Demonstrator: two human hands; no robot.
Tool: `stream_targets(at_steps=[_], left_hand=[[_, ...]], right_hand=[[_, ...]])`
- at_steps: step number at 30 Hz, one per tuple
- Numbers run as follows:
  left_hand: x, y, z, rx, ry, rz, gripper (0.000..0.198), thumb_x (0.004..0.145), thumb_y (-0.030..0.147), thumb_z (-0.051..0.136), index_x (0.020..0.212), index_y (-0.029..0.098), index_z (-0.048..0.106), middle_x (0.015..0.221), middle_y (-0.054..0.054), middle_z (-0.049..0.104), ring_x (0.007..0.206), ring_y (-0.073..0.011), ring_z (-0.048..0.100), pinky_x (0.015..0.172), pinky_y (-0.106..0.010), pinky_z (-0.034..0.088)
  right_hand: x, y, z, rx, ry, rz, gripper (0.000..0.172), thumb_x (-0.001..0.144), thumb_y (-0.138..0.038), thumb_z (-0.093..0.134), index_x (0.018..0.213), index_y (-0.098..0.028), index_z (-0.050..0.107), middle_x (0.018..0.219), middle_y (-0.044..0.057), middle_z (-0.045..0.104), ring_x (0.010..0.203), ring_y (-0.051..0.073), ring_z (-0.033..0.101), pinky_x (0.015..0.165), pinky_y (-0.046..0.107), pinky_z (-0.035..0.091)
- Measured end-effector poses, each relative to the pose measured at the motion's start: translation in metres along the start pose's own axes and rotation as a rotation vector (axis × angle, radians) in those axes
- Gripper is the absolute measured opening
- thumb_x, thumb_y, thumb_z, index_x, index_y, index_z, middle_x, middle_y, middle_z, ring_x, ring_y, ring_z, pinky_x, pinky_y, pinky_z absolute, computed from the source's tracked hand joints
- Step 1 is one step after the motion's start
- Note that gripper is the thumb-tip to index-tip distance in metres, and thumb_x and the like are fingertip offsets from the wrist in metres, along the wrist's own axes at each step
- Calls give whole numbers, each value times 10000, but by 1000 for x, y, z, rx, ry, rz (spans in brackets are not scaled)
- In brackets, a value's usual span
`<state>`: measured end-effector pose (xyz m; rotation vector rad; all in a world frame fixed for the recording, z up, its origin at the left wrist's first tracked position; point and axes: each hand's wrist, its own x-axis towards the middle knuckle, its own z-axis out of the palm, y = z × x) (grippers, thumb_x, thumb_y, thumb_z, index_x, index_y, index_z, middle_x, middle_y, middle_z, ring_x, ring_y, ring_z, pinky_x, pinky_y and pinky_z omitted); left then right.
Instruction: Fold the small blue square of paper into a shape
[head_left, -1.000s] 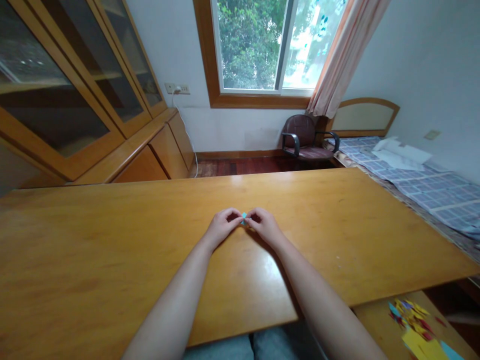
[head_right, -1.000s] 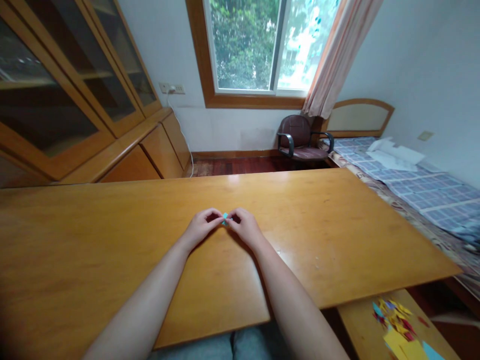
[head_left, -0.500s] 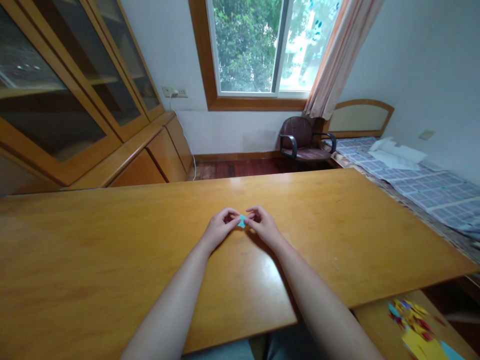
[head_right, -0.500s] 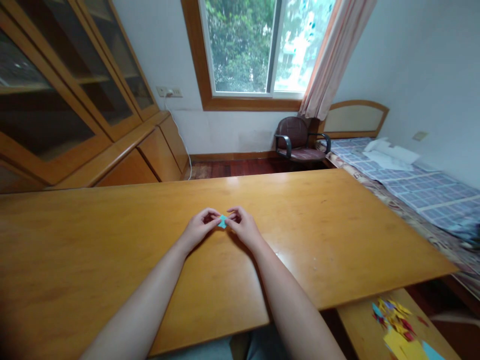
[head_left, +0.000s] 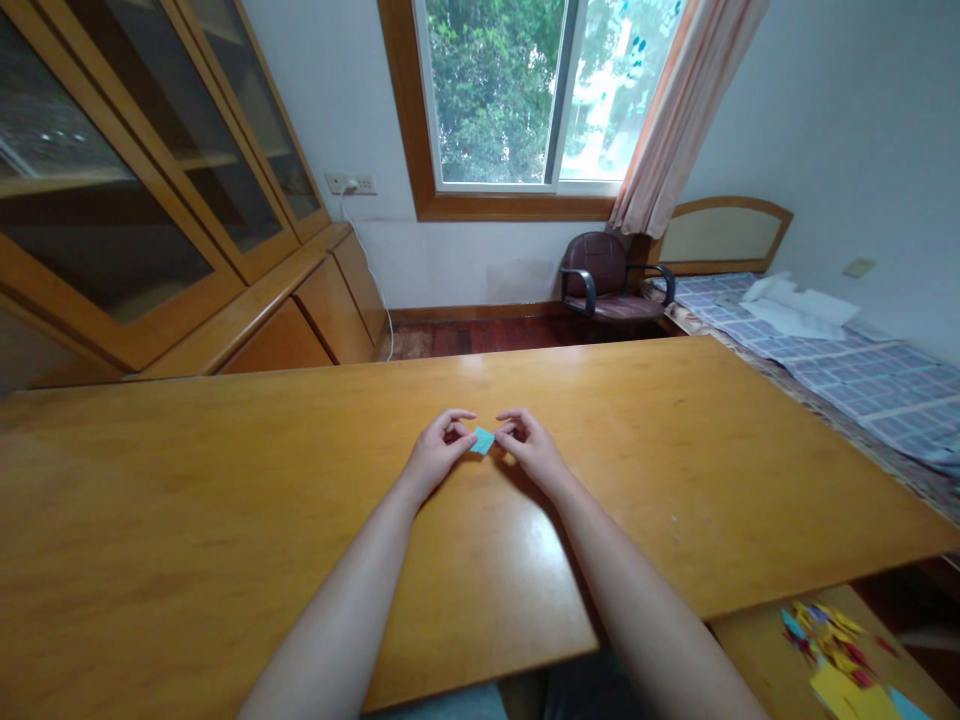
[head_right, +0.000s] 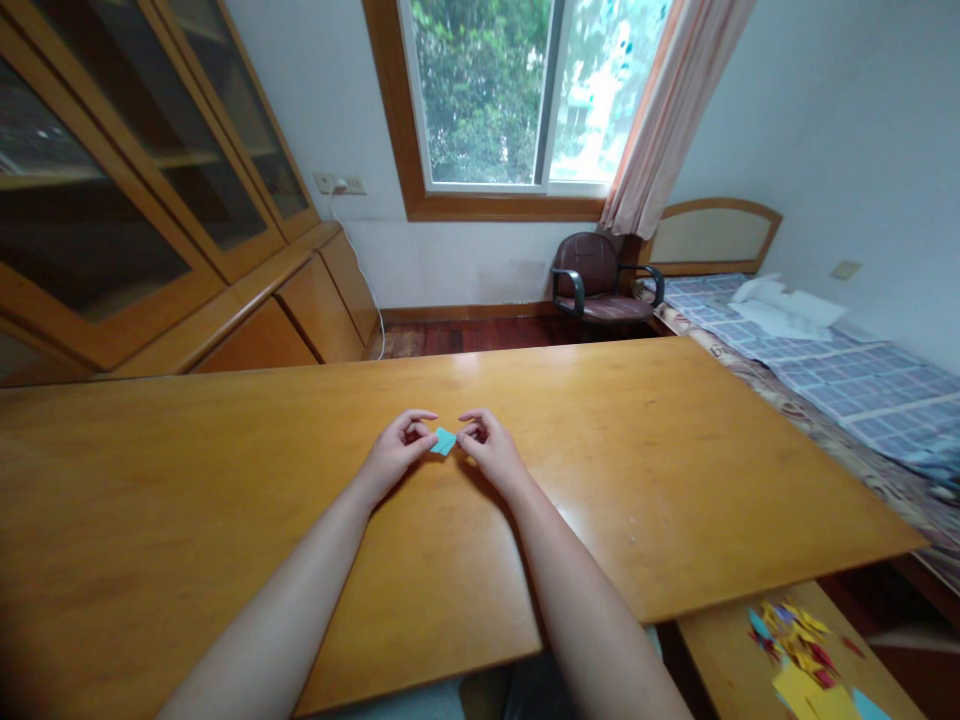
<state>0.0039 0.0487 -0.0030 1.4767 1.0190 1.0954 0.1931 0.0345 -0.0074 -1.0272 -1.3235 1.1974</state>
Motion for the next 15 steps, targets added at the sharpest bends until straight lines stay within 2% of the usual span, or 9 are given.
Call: stream_targets(at_steps=[5,9,15], left_hand=[[0,3,1,6,8,-18,331,754,323,693,1041,190,593,697,36,582,663,-126,564,645,-227,436],[0,2,1,38,-16,-3,324,770,313,681,1056,186,600,718,27,597,681,-130,575,656,-229,437],[-1,1,3,119,-39,17,291,779,307,673,1036,175,630,734,15,622,698,-138,588,666,-235,442]], right_hand=[[1,3,-1,33,14,-1,283,793,-331,622,1030,-192,553,755,-6,634,685,141,598,694,281,480],[-1,3,2,-3,-53,7,326,788,-353,652,1060,-201,556,771,-9,635,672,134,600,676,276,480],[-2,1,3,-61,-68,-8,300,789,-306,651,1054,-195,565,738,-24,625,646,121,576,663,270,443]])
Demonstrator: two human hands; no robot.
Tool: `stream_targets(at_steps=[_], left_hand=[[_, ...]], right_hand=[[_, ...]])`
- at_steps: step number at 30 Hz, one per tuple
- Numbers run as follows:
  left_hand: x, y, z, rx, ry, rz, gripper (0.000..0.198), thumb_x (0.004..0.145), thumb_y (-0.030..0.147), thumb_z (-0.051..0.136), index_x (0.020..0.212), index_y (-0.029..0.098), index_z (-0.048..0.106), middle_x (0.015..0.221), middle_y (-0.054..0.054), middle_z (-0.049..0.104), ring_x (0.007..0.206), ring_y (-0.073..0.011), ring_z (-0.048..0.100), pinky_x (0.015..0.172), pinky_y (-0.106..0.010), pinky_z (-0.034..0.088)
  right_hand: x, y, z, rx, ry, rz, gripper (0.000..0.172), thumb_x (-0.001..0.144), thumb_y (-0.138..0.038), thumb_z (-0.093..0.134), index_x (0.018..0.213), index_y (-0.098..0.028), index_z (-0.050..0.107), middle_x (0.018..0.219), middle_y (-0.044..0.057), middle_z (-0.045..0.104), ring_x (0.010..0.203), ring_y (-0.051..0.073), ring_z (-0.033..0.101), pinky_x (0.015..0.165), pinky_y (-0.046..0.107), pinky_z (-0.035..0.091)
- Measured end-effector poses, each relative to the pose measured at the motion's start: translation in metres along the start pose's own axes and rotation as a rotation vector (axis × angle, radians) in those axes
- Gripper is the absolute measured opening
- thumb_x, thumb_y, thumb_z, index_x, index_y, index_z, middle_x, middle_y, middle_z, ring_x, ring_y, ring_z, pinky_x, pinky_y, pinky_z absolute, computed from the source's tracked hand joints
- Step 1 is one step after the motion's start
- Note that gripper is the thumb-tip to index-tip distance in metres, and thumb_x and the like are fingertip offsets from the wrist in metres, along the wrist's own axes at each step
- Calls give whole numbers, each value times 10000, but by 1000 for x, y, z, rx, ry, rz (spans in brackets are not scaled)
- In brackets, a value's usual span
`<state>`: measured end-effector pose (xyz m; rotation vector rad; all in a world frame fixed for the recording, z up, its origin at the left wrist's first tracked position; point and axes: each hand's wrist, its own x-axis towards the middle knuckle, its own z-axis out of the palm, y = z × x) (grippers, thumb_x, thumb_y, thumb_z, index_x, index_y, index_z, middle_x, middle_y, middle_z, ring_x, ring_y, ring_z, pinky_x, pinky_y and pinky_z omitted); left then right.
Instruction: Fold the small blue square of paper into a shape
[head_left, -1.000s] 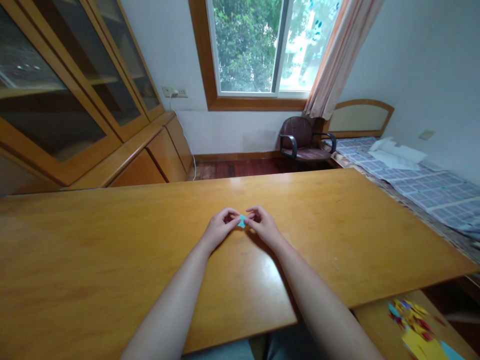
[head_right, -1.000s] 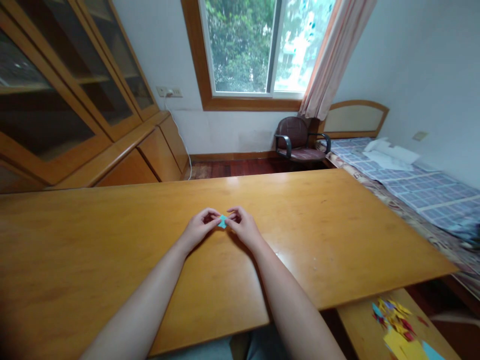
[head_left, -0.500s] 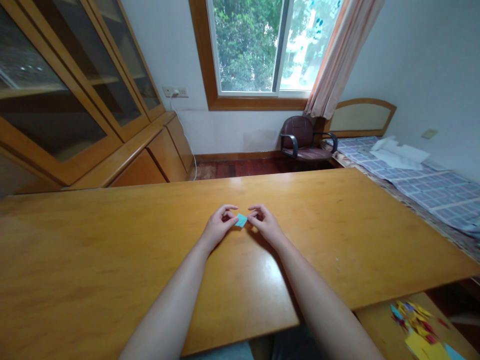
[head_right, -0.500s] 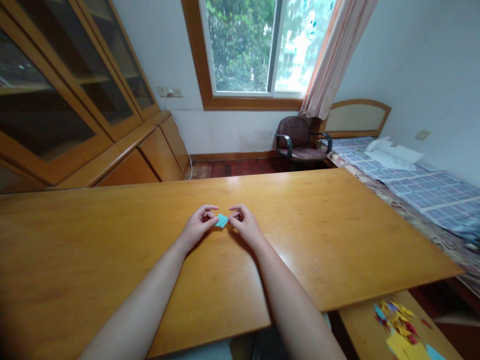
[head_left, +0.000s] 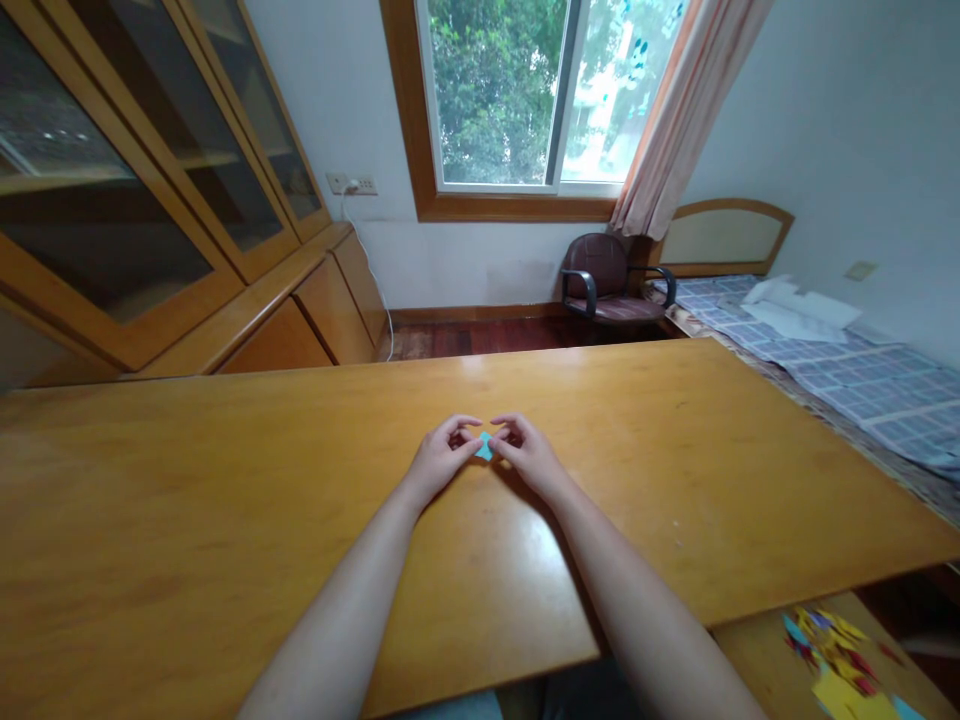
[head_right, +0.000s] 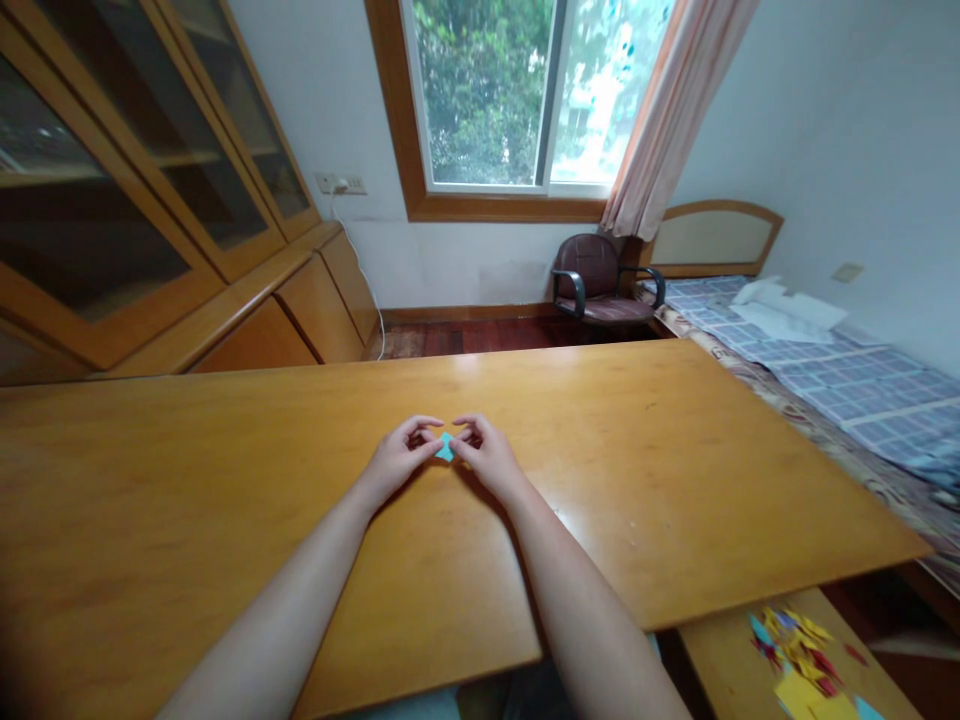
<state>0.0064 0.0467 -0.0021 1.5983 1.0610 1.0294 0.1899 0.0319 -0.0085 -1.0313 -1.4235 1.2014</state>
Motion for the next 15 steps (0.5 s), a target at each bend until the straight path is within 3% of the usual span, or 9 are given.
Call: stream_targets(at_steps=[15], left_hand=[[0,3,3,18,54,-15,360,788,272,628,1133,170,630,670,32,589,644,-123,571,644,-227,450]], right_hand=[[-1,-1,0,-27,2,-18,265,814,-293,605,1058,-194,575,734,-27,589,655,125,538,642,262,410]])
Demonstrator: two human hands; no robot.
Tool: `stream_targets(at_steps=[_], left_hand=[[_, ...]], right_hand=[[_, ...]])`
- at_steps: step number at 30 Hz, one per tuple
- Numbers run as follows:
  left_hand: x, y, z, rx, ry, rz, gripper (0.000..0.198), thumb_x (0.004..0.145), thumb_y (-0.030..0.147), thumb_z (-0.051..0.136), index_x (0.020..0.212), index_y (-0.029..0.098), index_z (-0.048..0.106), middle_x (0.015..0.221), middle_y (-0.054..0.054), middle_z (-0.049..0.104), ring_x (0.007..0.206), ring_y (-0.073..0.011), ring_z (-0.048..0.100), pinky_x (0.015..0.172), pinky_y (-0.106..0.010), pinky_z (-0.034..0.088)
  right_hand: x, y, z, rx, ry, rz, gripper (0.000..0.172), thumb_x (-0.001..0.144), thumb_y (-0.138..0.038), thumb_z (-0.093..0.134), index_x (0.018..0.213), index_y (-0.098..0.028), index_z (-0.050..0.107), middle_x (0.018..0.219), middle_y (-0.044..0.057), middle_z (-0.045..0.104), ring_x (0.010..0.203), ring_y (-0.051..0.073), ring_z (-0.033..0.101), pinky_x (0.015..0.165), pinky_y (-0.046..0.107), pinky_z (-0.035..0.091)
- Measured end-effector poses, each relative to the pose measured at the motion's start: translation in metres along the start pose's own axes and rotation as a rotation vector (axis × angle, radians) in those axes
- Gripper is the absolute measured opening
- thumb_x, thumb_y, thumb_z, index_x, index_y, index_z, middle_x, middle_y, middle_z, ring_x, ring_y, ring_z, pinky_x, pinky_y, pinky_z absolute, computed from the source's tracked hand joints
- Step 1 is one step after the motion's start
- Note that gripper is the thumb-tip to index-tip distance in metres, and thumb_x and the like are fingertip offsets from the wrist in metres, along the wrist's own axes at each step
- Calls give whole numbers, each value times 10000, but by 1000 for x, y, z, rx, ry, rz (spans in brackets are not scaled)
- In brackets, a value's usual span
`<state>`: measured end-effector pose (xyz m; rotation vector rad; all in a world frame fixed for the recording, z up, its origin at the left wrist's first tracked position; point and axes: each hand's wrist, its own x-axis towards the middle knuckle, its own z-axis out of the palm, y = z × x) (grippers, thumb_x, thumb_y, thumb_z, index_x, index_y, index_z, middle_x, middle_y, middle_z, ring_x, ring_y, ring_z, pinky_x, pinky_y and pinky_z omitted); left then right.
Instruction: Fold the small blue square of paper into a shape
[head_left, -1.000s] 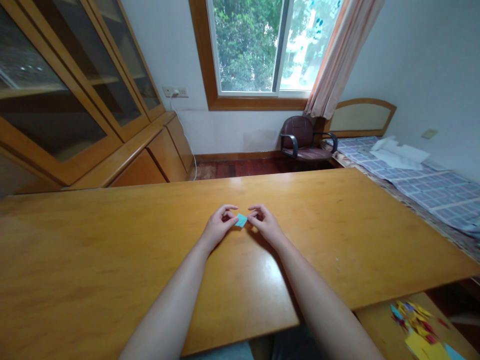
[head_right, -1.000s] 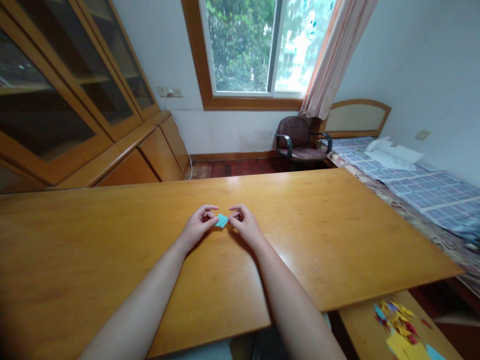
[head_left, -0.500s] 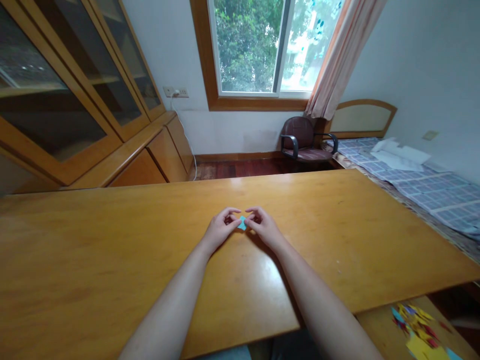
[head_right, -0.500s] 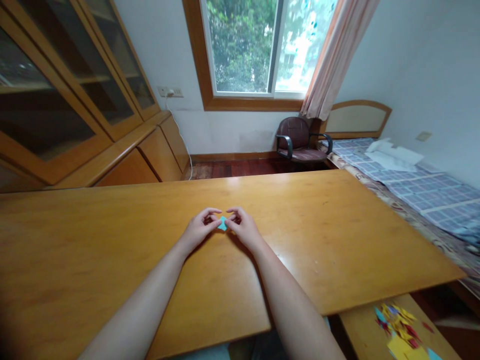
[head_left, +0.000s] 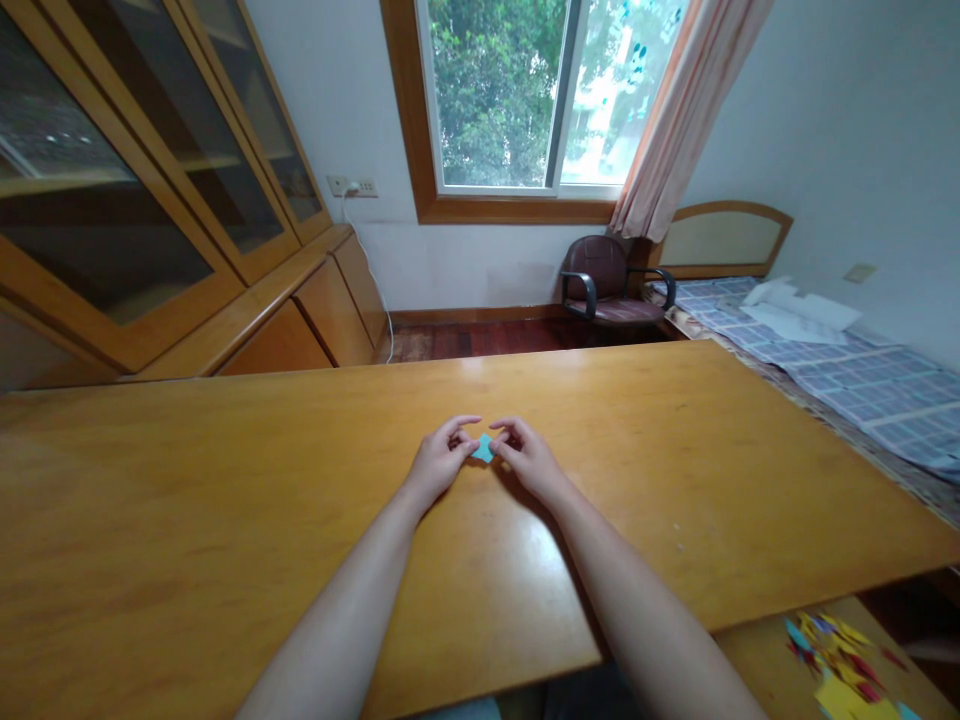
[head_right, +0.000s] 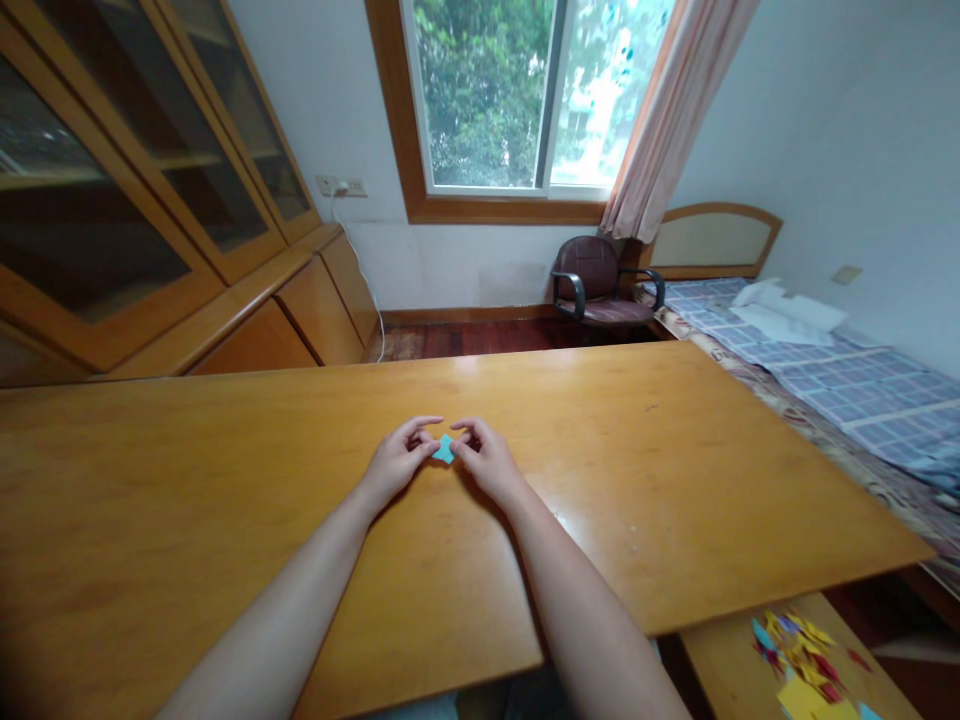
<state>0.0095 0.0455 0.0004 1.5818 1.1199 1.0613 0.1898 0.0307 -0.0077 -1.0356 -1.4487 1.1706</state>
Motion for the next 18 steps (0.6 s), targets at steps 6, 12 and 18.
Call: stream_targets(at_steps=[6,12,18], left_hand=[[0,0,-1,28,10,16,376,808,345,633,1145,179,618,763,0,674,738,-156,638,727,-253,487],[2,-1,-5,61,-47,-5,243,806,393,629,889,173,692,865,-52,726,807,-195,676,758,-275,510],[2,1,-3,77,-4,-37,213,792,385,642,798,174,667,726,-24,704,682,-175,667,666,-252,499]], right_hand=[[1,2,-1,-30,62,-15,251,811,-285,612,1045,-197,594,772,-13,609,703,137,567,692,275,435],[3,6,-3,-28,153,-26,248,809,-306,623,1033,-202,595,808,-1,619,736,143,585,706,274,454],[3,5,-3,-82,147,-21,250,815,-312,611,1036,-196,597,842,20,647,743,152,604,701,283,470]])
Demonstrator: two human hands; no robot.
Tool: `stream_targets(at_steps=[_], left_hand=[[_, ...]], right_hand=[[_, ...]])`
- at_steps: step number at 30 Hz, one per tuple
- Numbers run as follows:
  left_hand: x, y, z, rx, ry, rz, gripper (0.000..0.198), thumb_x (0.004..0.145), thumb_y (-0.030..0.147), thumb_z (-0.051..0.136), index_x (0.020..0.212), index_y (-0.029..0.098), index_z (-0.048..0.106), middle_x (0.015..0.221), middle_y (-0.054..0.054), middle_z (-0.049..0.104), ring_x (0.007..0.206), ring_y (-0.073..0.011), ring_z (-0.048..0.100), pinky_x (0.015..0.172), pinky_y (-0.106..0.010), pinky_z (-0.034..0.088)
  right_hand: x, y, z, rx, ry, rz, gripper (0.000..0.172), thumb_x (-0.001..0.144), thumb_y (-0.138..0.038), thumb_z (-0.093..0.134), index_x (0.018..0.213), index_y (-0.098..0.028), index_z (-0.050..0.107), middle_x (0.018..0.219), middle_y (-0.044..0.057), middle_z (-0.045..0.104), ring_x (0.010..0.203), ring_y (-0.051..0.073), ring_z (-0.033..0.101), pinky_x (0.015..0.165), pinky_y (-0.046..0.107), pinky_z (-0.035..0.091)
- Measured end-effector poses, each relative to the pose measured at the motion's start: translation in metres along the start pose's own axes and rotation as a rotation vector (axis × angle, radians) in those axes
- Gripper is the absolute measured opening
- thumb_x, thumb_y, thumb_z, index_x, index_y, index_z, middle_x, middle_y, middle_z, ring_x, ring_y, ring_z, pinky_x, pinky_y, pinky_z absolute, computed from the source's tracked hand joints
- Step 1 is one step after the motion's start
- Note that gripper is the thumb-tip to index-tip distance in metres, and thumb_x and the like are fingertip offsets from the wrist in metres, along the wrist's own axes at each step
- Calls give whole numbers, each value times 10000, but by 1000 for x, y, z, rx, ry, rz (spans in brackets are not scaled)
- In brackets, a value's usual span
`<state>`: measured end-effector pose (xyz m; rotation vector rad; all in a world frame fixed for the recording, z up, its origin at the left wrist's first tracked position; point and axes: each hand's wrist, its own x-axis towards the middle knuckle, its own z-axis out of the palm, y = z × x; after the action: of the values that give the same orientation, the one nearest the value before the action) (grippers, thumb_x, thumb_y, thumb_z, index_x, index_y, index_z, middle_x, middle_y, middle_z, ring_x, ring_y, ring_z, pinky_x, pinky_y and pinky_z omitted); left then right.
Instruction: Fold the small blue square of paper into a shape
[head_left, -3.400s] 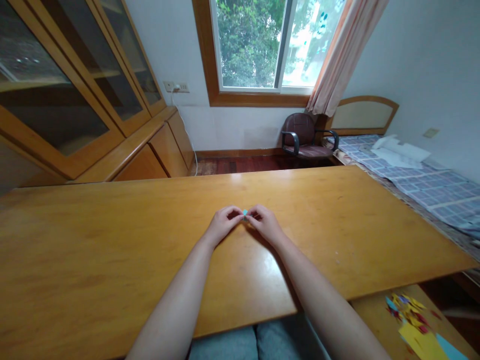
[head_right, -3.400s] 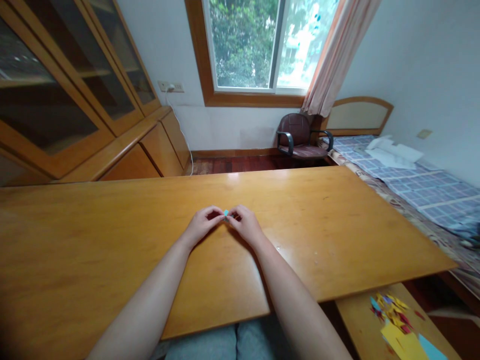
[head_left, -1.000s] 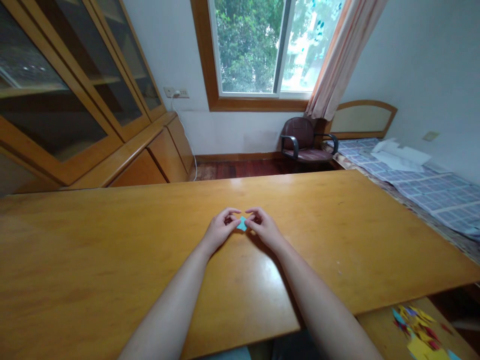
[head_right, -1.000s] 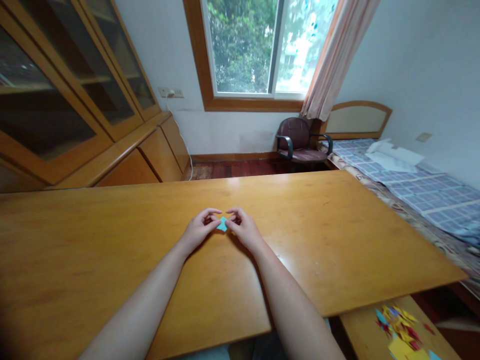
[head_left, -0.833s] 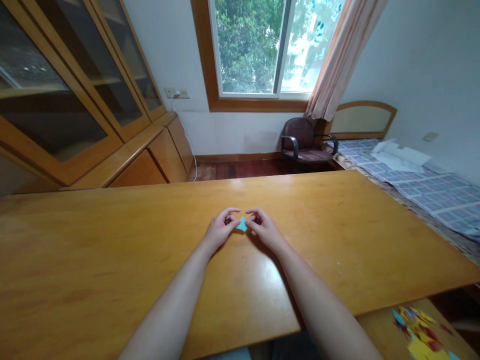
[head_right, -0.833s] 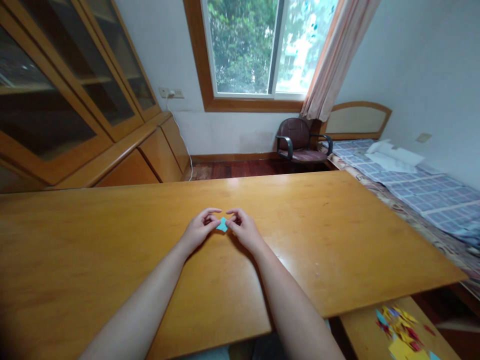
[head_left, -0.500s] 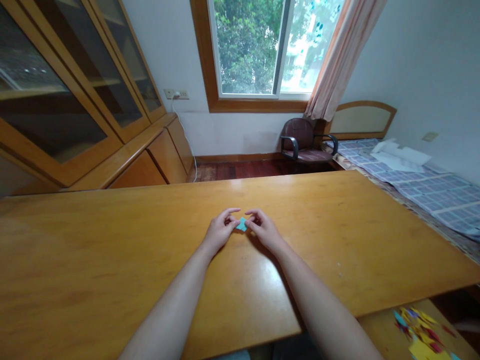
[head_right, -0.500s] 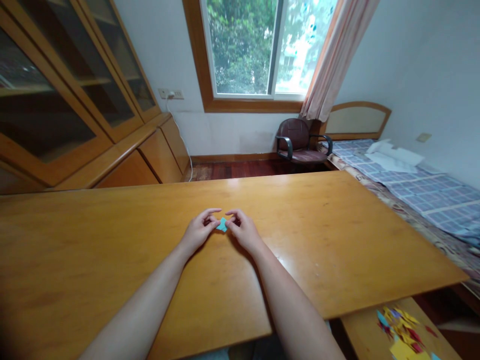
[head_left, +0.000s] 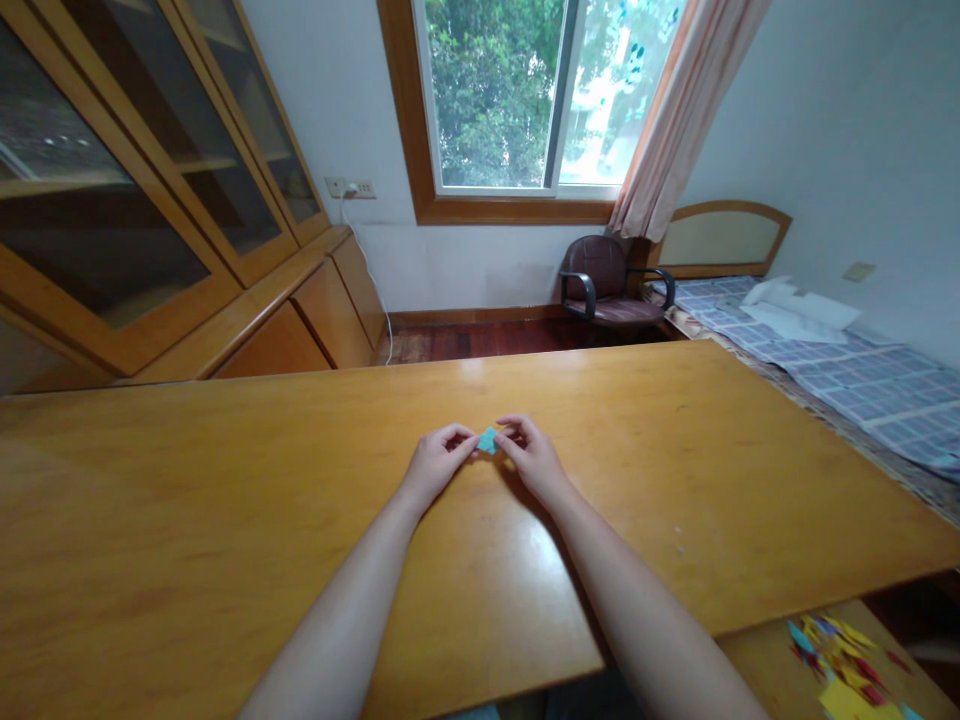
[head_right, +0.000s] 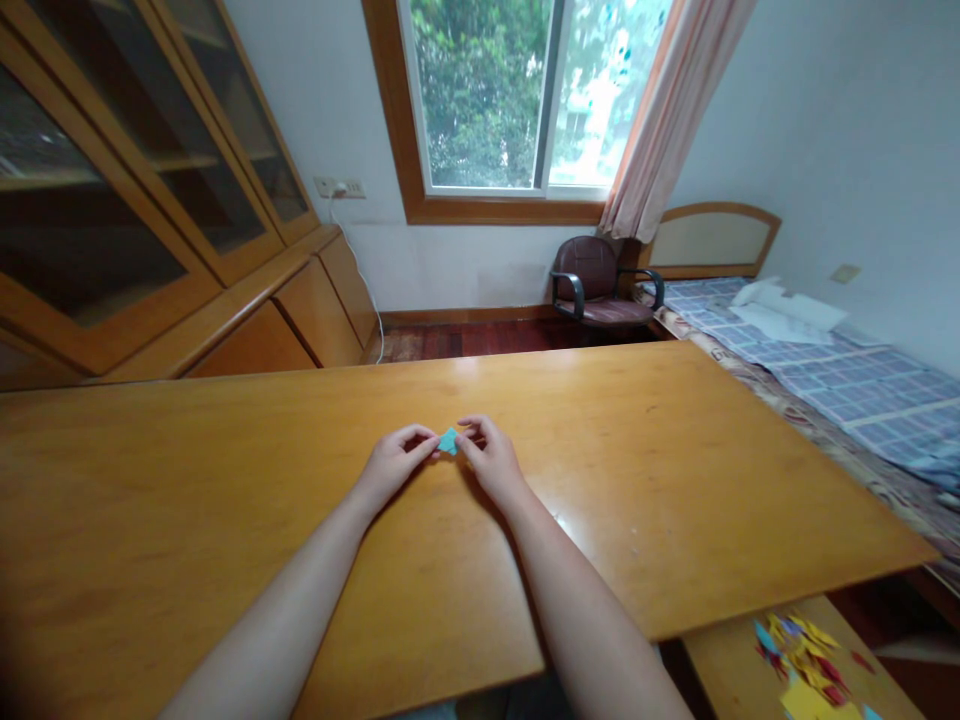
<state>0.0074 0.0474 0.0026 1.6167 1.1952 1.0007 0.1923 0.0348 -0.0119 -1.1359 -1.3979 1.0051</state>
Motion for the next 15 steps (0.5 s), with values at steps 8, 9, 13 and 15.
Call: stream_targets(at_steps=[8,9,13,15], left_hand=[[-2,6,1,190,-57,113,222,831,370,594,782,175,687,739,-32,701,703,-171,630,676,-253,470],[-2,6,1,212,-63,130,227,834,373,591,784,176,692,752,-34,704,717,-173,628,683,-255,467],[-3,7,-1,208,-90,141,263,848,396,572,766,177,694,738,-33,701,708,-174,625,682,-258,464],[-3,8,-1,178,-103,125,271,849,399,568,749,178,690,714,-26,698,680,-168,625,668,-253,463]], right_hand=[[-1,-6,2,-44,-55,21,292,770,-322,664,1021,-182,612,857,24,653,768,151,598,718,283,472],[-1,-7,3,-52,-62,19,279,770,-323,663,1008,-185,618,838,16,649,759,149,591,715,281,468],[-2,-9,2,-54,-32,17,225,771,-307,649,963,-194,617,827,6,633,742,148,572,712,285,455],[-2,-8,1,-28,-18,23,215,770,-298,641,956,-198,598,824,4,619,734,149,564,700,285,452]])
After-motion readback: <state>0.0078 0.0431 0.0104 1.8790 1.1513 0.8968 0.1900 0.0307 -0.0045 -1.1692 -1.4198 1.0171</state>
